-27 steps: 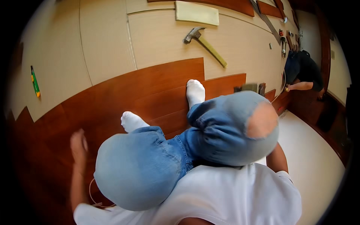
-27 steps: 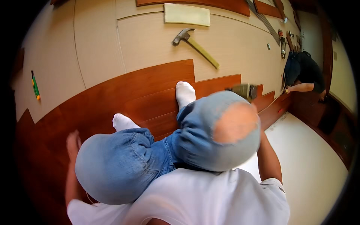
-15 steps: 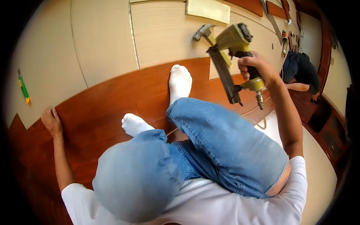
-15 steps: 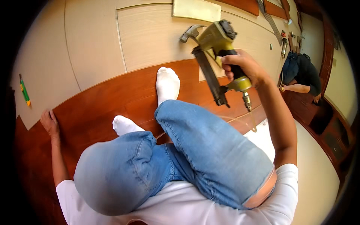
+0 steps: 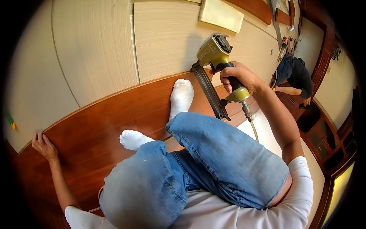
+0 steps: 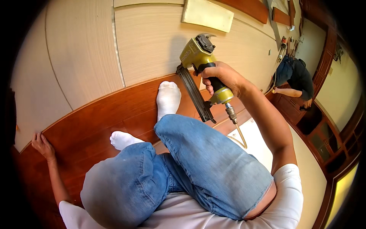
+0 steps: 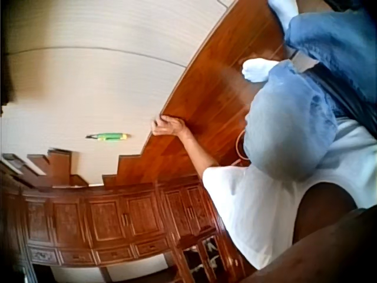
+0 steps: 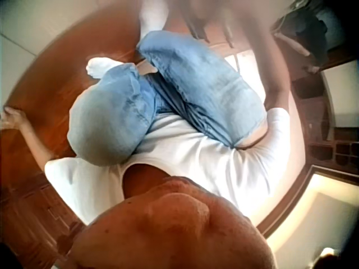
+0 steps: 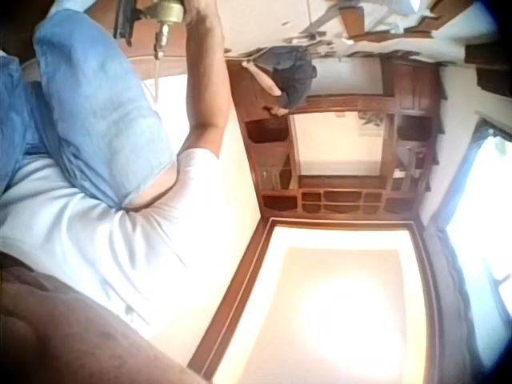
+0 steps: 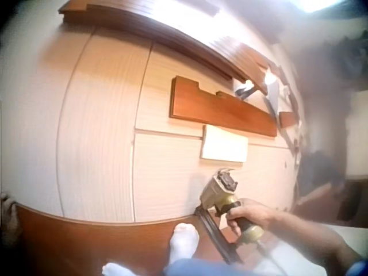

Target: The person installs wooden panels onto a wall using a nail gun and a hammer.

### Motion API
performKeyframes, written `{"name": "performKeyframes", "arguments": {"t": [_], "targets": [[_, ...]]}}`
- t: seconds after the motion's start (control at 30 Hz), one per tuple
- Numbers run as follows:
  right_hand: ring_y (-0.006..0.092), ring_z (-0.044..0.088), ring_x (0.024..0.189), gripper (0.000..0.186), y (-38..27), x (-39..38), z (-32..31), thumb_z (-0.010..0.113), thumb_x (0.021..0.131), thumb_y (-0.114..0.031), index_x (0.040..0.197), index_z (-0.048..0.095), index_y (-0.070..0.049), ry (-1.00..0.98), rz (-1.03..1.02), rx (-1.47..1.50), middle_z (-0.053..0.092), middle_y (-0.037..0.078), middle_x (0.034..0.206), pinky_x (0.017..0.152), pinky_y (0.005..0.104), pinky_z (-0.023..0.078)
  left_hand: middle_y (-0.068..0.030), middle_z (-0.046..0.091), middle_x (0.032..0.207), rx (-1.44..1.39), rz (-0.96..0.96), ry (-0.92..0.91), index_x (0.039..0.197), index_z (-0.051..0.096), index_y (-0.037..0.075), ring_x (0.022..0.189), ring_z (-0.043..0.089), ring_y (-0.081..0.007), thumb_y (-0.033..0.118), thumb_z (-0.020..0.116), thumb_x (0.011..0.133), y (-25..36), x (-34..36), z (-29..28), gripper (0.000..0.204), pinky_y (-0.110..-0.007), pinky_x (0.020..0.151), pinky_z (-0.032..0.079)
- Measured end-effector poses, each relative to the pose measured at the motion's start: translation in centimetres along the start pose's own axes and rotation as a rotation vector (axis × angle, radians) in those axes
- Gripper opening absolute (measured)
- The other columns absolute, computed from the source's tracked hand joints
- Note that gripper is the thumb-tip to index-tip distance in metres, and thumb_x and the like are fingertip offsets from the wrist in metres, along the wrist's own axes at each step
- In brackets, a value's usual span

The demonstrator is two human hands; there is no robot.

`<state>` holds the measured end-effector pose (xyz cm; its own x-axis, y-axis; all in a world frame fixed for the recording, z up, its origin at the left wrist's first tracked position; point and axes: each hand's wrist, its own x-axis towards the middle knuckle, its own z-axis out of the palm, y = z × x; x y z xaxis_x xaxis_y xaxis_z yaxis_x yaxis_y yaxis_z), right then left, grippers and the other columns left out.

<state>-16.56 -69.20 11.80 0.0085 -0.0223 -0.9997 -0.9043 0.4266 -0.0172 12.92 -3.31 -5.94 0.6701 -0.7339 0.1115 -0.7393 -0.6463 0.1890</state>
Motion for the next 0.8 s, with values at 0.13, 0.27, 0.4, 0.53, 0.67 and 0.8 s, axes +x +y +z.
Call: {"name": "performKeyframes", "arguments": {"t": [0.13, 0.27, 0.4, 0.53, 0.67, 0.8], "targets": [[0.0122, 0.058, 0.051, 0.030, -0.5, 0.0, 0.0, 0.061, 0.085, -0.014, 0.109, 0.059, 0.005, 0.000, 0.054, -0.006, 0.057, 0.003, 0.068, 0.049, 0.0273, 0.051, -0.0186, 0.056, 0.114, -0.001, 0.050, -0.012, 0.111, 0.061, 0.007, 0.101, 0.052, -0.0380, 0.028, 0.051, 0.108, 0.1, 0.2, -0.2, 0.023, -0.052, 0.086, 0.042], [0.0108, 0.058, 0.051, 0.025, -1.4, 0.0, 0.4, 0.062, 0.085, -0.013, 0.105, 0.060, 0.002, 0.042, 0.149, -0.025, 0.057, 0.002, 0.066, 0.049, 0.0278, 0.052, -0.0161, 0.057, 0.124, -0.038, 0.076, -0.032, 0.123, 0.061, 0.008, 0.110, 0.053, -0.0349, 0.019, 0.056, 0.106, -2.8, -2.3, 0.1, 0.021, -0.047, 0.095, 0.041], [0.0112, 0.058, 0.052, 0.022, -1.7, -0.2, 0.6, 0.064, 0.084, -0.014, 0.100, 0.061, 0.001, 0.037, 0.151, -0.081, 0.057, 0.002, 0.067, 0.050, 0.0288, 0.053, -0.0139, 0.056, 0.132, -0.058, 0.097, -0.049, 0.132, 0.060, 0.008, 0.117, 0.053, -0.0325, 0.011, 0.059, 0.104, -3.6, -3.6, 0.4, 0.028, -0.043, 0.100, 0.040], [0.0112, 0.058, 0.052, 0.021, -1.0, -0.3, 0.6, 0.064, 0.085, -0.015, 0.099, 0.062, 0.001, 0.075, 0.128, -0.085, 0.056, 0.002, 0.066, 0.050, 0.0292, 0.053, -0.0134, 0.055, 0.134, -0.044, 0.081, -0.073, 0.132, 0.061, 0.009, 0.117, 0.052, -0.0323, 0.010, 0.058, 0.104, -4.1, -3.5, 0.5, 0.028, -0.043, 0.100, 0.041], [0.0110, 0.057, 0.051, 0.024, -0.8, -0.5, 0.5, 0.063, 0.085, -0.017, 0.101, 0.062, 0.001, 0.091, 0.114, -0.092, 0.056, 0.001, 0.066, 0.050, 0.0291, 0.053, -0.0135, 0.056, 0.134, -0.069, 0.060, -0.035, 0.131, 0.062, 0.008, 0.116, 0.052, -0.0326, 0.011, 0.058, 0.105, -3.2, -2.7, 0.8, 0.027, -0.043, 0.099, 0.041], [0.0110, 0.057, 0.050, 0.026, -0.6, -0.3, 0.2, 0.063, 0.085, -0.017, 0.103, 0.062, 0.002, 0.089, 0.097, -0.133, 0.055, 0.001, 0.066, 0.050, 0.0287, 0.053, -0.0138, 0.056, 0.134, -0.050, 0.030, -0.042, 0.128, 0.063, 0.007, 0.115, 0.053, -0.0330, 0.011, 0.058, 0.105, -2.9, -3.1, 1.1, 0.025, -0.044, 0.099, 0.041]]}}
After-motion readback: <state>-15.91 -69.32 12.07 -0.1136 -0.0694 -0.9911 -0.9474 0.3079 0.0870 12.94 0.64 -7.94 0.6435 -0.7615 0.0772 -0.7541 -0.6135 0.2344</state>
